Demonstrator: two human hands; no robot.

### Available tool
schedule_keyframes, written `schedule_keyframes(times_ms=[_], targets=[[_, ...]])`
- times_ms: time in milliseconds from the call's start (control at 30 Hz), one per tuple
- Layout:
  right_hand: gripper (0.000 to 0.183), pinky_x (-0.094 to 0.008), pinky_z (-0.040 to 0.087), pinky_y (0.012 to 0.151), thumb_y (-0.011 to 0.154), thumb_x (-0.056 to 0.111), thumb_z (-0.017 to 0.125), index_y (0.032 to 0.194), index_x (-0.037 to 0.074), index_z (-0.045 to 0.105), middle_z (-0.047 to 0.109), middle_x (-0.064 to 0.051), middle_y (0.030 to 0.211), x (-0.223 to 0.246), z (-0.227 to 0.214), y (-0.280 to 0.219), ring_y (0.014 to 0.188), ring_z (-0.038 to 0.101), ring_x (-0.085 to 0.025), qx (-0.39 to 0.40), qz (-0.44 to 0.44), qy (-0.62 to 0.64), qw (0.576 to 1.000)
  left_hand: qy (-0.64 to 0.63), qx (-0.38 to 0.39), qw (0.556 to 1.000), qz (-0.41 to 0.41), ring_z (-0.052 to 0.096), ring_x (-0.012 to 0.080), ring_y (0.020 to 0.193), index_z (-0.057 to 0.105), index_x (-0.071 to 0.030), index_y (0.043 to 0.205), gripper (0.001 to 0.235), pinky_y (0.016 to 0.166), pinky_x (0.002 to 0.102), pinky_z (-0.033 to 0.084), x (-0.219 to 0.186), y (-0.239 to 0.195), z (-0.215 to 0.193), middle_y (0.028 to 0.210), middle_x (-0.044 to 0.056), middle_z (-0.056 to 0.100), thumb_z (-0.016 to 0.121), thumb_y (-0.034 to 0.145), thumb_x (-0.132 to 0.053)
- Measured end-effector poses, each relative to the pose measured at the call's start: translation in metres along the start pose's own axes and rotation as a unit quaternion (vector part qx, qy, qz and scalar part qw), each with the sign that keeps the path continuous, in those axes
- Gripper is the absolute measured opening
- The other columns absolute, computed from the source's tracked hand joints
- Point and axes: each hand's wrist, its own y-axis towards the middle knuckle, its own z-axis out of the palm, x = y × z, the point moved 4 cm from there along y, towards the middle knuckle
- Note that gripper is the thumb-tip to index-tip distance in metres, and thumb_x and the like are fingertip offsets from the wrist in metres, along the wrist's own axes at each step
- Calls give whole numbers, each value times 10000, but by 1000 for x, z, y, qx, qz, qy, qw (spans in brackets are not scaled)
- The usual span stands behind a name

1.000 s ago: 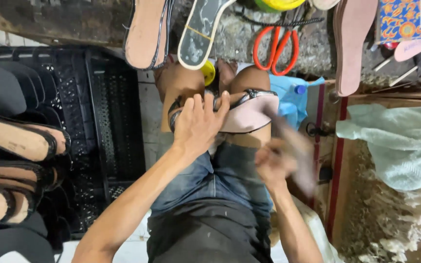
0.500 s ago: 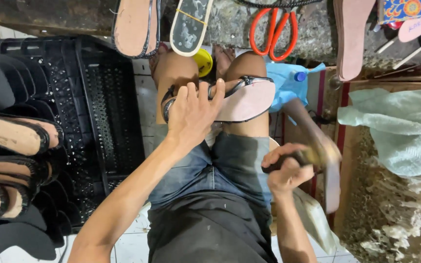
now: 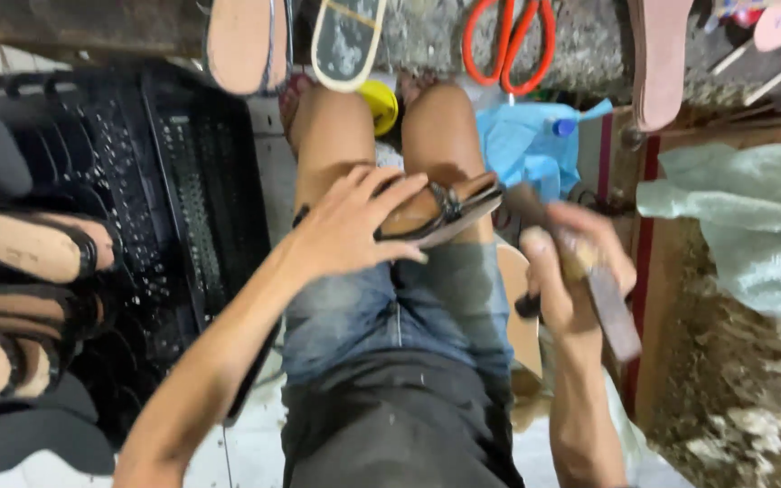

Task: Assembling and lasting sandals by hand using a last, hammer, and scissors to shape the upper.

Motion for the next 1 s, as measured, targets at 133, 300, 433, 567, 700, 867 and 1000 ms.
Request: schedule_keyframes(times_ms=[133,300,433,567,700,867,1000], targets=[[214,-257,455,429,742,-19,593,935,-103,551,520,-173,688,7,1,-27,374,551,-144,62,12,68,996,-202,-200,959,-19,462,366,1103,406,-56,1272,688,908,426,369,2,-21,13,1178,206,486,675,728,-381],[182,-258,507,614,672,80,691,829,6,637,654,-119,878,2,26,-46,702,671,-222,168,-38,42,984,-497,-325,790,-151,371,289,1188,270,-50,1342,661,998,420,293,9,-15,68,1282,193,396,610,818,-266],[144,-247,509,527,678,105,684,798,29,662,664,-92,808,0,35,-58,611,660,-203,163,-36,-3,986,-449,-337,807,-184,332,345,1229,186,-16,1355,751,1030,437,248,11,-15,80,1313,256,338,593,815,-343],[89,-245,485,447,696,127,671,758,64,658,666,-56,765,-23,53,-67,562,636,-229,138,-90,-65,984,-400,-362,826,-162,393,280,1201,237,-16,1344,750,1018,392,294,23,-14,92,1281,218,410,638,783,-312],[98,-206,483,468,685,169,678,765,113,665,676,-12,787,-30,61,-59,578,642,-175,110,-110,-105,982,-389,-387,821,-157,463,260,1140,275,-26,1332,706,964,376,367,21,-8,78,1249,197,455,647,787,-281],[91,-240,482,466,716,114,657,785,55,658,666,-69,789,-17,70,-36,558,629,-209,48,-177,-119,976,-383,-423,802,-175,528,312,1050,265,32,1314,718,892,394,430,24,-5,78,1184,258,481,651,787,-265],[68,-266,498,529,710,89,652,762,45,650,656,-94,754,12,75,-2,596,630,-231,48,-204,-126,970,-374,-426,803,-186,511,280,1078,283,20,1312,694,902,382,423,17,-2,61,1209,231,471,639,791,-269]])
